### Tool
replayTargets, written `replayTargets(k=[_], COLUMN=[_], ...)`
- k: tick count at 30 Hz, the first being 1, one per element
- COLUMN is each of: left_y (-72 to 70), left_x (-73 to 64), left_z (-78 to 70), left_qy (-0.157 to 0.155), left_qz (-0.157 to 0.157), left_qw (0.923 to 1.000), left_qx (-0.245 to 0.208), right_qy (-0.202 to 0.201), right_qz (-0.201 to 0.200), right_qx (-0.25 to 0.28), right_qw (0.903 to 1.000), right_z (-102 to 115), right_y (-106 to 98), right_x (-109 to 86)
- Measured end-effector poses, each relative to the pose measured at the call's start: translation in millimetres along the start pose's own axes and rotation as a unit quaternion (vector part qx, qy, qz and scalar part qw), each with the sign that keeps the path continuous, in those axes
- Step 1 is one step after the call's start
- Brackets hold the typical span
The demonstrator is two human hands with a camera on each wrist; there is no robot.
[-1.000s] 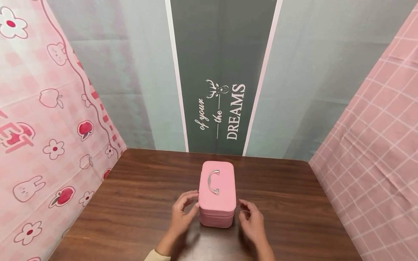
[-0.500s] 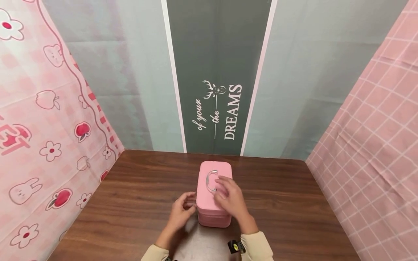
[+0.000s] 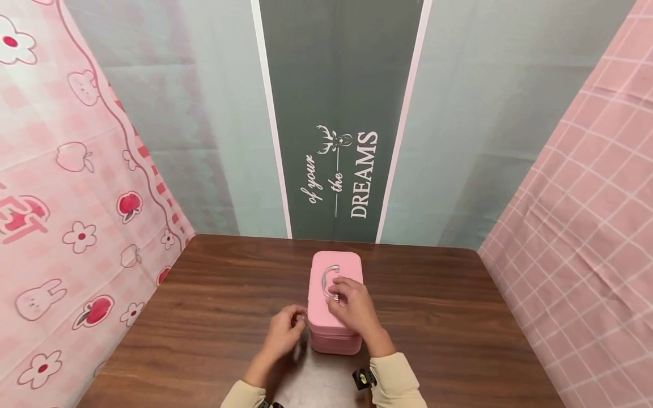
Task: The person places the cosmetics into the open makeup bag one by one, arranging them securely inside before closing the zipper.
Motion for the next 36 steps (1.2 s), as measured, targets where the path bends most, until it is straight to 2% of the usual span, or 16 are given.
replayTargets(k=[3,5,9,12,17,20,24,28,32,36], left_y=[-0.2,0.1,0.3,-1.1,-5.0,-7.5,-10.0,-10.5,-10.6,-10.7], left_x=[-1.8,-3.8,-8.2,-10.2,-13.6,-16.7,-18.3,-18.7,-19.7,-21.2], left_z=[-6.3,-8.5,-9.5,-10.0,-8.0,-5.1,-1.7,1.1,4.3,9.2], left_qy=[0.028,0.038,0.042,0.05,0.069,0.07,0.051,0.029,0.012,-0.012], left_qz=[0.016,0.023,0.033,0.035,0.021,0.016,0.024,0.038,0.04,0.04], left_qw=[0.9966,0.9942,0.9941,0.9942,0.9946,0.9956,0.9975,0.9984,0.999,0.9989], left_qx=[0.076,0.098,0.095,0.088,0.074,0.061,0.043,0.029,0.013,-0.022], right_qy=[0.007,0.008,0.014,0.02,0.047,0.079,0.112,0.112,0.087,0.02], right_qz=[-0.004,-0.012,-0.039,-0.076,-0.152,-0.171,-0.175,-0.184,-0.168,-0.114], right_qx=[0.004,0.004,0.0,-0.008,-0.042,-0.059,-0.064,-0.066,-0.066,-0.089], right_qw=[1.0,0.9999,0.9991,0.9969,0.9863,0.9803,0.9761,0.9743,0.9798,0.9892], right_z=[-0.3,0.0,0.8,4.5,15.1,20.7,25.6,27.5,26.0,19.5], right_y=[0.1,0.1,0.3,2.2,8.9,13.6,17.7,19.1,16.9,8.3], right_x=[-0.4,-0.5,-0.8,-0.5,0.2,1.1,2.2,3.0,3.3,4.5])
Point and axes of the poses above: each hand's wrist, its own x-axis towards the middle knuckle, its own y-axis out of the palm, z = x × y, the point moved 5 cm from there along x, towards the middle knuckle, and after that the axes turned 6 degrees about z, right-handed, at the moved point
